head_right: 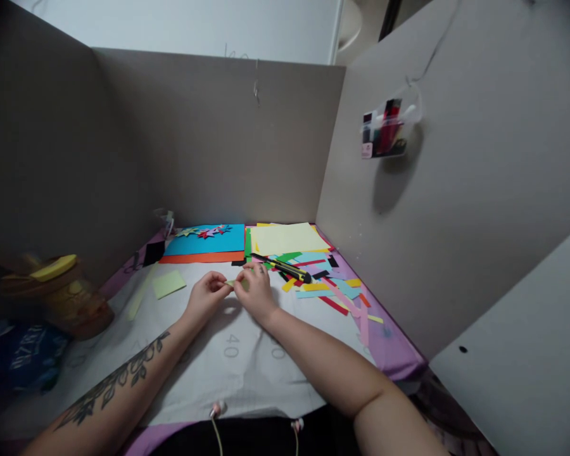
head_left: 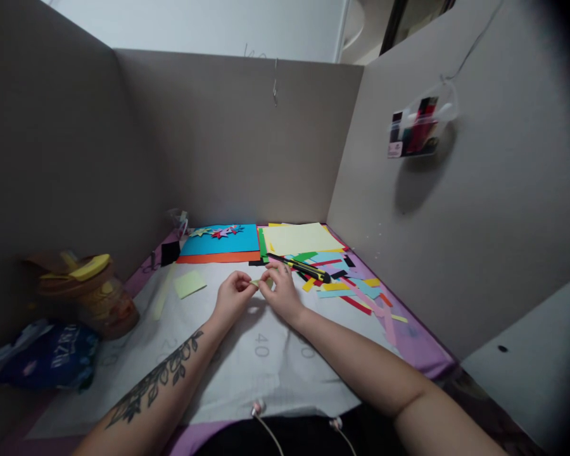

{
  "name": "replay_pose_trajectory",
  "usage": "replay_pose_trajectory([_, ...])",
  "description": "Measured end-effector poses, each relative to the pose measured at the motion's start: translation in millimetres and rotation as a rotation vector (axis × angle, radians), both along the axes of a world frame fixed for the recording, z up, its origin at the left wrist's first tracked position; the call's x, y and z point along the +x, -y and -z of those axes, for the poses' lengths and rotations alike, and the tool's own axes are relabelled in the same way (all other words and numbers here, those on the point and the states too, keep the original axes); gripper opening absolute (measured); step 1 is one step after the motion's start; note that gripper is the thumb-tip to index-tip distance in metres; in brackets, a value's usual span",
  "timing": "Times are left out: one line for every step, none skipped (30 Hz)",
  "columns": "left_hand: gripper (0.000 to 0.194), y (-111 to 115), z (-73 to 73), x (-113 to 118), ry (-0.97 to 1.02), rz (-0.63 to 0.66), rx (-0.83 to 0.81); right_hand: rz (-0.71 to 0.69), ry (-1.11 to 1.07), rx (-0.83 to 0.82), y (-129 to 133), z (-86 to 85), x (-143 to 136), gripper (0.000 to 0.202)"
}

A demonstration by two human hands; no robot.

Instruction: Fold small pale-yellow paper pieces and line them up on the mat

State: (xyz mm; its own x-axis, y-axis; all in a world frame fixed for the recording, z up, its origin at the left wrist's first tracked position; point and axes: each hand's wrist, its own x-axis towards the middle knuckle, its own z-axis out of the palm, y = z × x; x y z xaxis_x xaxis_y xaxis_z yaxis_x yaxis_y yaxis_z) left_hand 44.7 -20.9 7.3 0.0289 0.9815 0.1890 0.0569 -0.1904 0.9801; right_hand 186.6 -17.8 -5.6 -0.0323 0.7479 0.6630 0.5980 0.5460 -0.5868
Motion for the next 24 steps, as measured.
replay_pose_trajectory([0.026, 0.3, -0.7, -0.1, 0.011, -0.001, -0.02, -0.003, 0.027, 0.032, 0.6, 0.2, 0.3, 0.006])
replay_pose_trajectory([0.026, 0.6, -1.3, -0.2, 0.024, -0.003, -0.04, -0.007, 0.057, 0.065, 1.4, 0.5, 0.6, 0.007])
replay_pose_trajectory([0.025, 0.8, -1.8, -0.5, 0.039, -0.004, -0.059, -0.012, 0.089, 0.097, 2.3, 0.8, 0.7, 0.01])
replay_pose_trajectory([0.025, 0.9, -2.3, -0.8, 0.055, -0.005, -0.072, -0.017, 0.121, 0.126, 3.4, 1.1, 0.8, 0.012])
replay_pose_trajectory([0.024, 1.0, -2.7, -1.0, 0.07, -0.004, -0.08, -0.022, 0.151, 0.149, 4.4, 1.3, 0.8, 0.013])
replay_pose_trajectory([0.024, 0.9, -2.9, -1.2, 0.085, -0.003, -0.086, -0.027, 0.176, 0.164, 5.5, 1.4, 0.8, 0.014])
replay_pose_trajectory([0.024, 0.8, -3.0, -1.4, 0.098, 0.0, -0.091, -0.033, 0.195, 0.174, 6.4, 1.3, 0.7, 0.014])
replay_pose_trajectory([0.024, 0.6, -2.8, -1.5, 0.109, 0.007, -0.094, -0.038, 0.204, 0.179, 7.0, 1.0, 0.7, 0.015])
replay_pose_trajectory([0.024, 0.4, -2.5, -1.5, 0.117, 0.016, -0.096, -0.041, 0.204, 0.18, 7.3, 0.5, 0.8, 0.015])
replay_pose_trajectory([0.024, 0.0, -2.0, -1.5, 0.118, 0.027, -0.094, -0.044, 0.194, 0.176, 7.2, -0.1, 0.9, 0.015])
replay_pose_trajectory([0.023, -0.4, -1.4, -1.6, 0.112, 0.038, -0.087, -0.048, 0.176, 0.166, 6.8, -0.6, 1.2, 0.014])
replay_pose_trajectory([0.022, -0.9, -0.6, -1.8, 0.097, 0.047, -0.07, -0.052, 0.15, 0.15, 6.1, -1.2, 1.5, 0.013])
replay_pose_trajectory([0.021, -1.5, 0.4, -2.1, 0.074, 0.054, -0.045, -0.062, 0.119, 0.126, 5.2, -1.6, 1.8, 0.012])
replay_pose_trajectory([0.019, -2.3, 1.6, -2.5, 0.048, 0.059, -0.016, -0.078, 0.084, 0.098, 4.1, -1.9, 2.1, 0.011])
replay_pose_trajectory([0.018, -3.2, 2.9, -3.0, 0.022, 0.06, 0.012, -0.098, 0.045, 0.069, 3.2, -2.0, 2.3, 0.01])
replay_pose_trajectory([0.018, -4.1, 4.3, -3.6, 0.001, 0.062, 0.035, -0.118, 0.005, 0.039, 2.3, -2.0, 2.3, 0.01])
replay_pose_trajectory([0.017, -5.0, 5.7, -4.3, -0.014, 0.064, 0.051, -0.135, -0.033, 0.011, 1.7, -1.9, 2.2, 0.009])
replay_pose_trajectory([0.018, -5.9, 7.0, -4.9, -0.027, 0.067, 0.059, -0.148, -0.064, -0.013, 1.3, -1.7, 2.0, 0.009])
replay_pose_trajectory([0.018, -6.5, 8.0, -5.5, -0.041, 0.069, 0.063, -0.155, -0.088, -0.031, 1.2, -1.5, 1.6, 0.009])
replay_pose_trajectory([0.017, -6.8, 8.8, -5.8, -0.059, 0.073, 0.066, -0.156, -0.104, -0.045, 1.2, -1.5, 1.2, 0.009])
replay_pose_trajectory([0.017, -6.8, 9.1, -6.1, -0.082, 0.076, 0.07, -0.155, -0.11, -0.052, 1.4, -1.6, 0.7, 0.008])
replay_pose_trajectory([0.016, -6.5, 9.2, -6.1, -0.111, 0.076, 0.077, -0.156, -0.107, -0.052, 1.7, -1.8, 0.2, 0.008])
replay_pose_trajectory([0.016, -6.0, 8.9, -6.0, -0.142, 0.075, 0.085, -0.156, -0.099, -0.047, 2.0, -2.1, -0.2, 0.008])
replay_pose_trajectory([0.015, -5.2, 8.4, -5.7, -0.173, 0.073, 0.095, -0.158, -0.086, -0.038, 2.3, -2.5, -0.6, 0.008])
